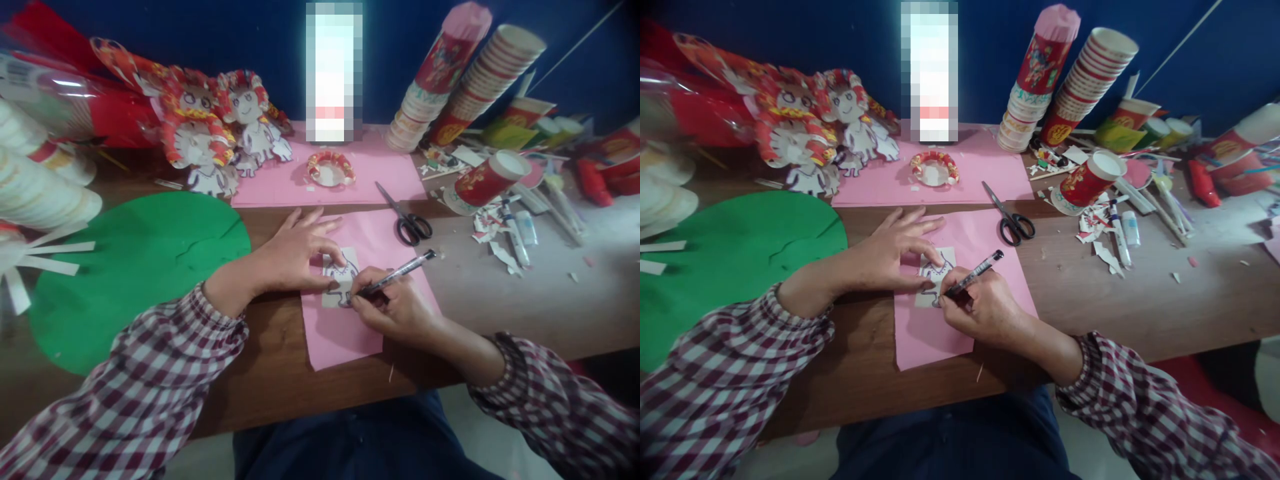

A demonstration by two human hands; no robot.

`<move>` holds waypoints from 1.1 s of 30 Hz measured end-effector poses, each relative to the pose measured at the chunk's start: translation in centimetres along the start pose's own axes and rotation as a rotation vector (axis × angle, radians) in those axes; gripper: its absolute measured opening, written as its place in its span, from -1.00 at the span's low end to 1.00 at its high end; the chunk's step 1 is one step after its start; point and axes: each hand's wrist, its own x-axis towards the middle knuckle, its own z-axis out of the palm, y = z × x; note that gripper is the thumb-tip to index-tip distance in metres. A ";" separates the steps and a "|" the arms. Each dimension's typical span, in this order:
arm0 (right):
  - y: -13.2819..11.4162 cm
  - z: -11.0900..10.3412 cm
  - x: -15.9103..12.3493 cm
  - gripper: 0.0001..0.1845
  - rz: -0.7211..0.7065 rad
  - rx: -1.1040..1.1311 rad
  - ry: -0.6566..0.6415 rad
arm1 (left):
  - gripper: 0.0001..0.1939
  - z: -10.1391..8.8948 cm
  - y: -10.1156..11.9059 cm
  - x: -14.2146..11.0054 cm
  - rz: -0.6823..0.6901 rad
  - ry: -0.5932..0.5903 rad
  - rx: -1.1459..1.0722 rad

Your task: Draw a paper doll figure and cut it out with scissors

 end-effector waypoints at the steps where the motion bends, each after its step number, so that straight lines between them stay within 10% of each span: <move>1: 0.0 0.0 0.0 -0.96 0.000 0.001 0.000 | -0.63 0.0 0.0 0.0 0.001 0.000 -0.003; 24: 0.1 -1.1 -0.1 -0.98 0.054 0.304 0.103 | -0.64 0.1 -0.1 0.0 0.006 0.015 0.031; 33: -0.8 -2.5 -2.7 -0.79 -0.121 0.047 0.204 | -0.63 0.0 0.1 0.0 0.020 0.019 0.028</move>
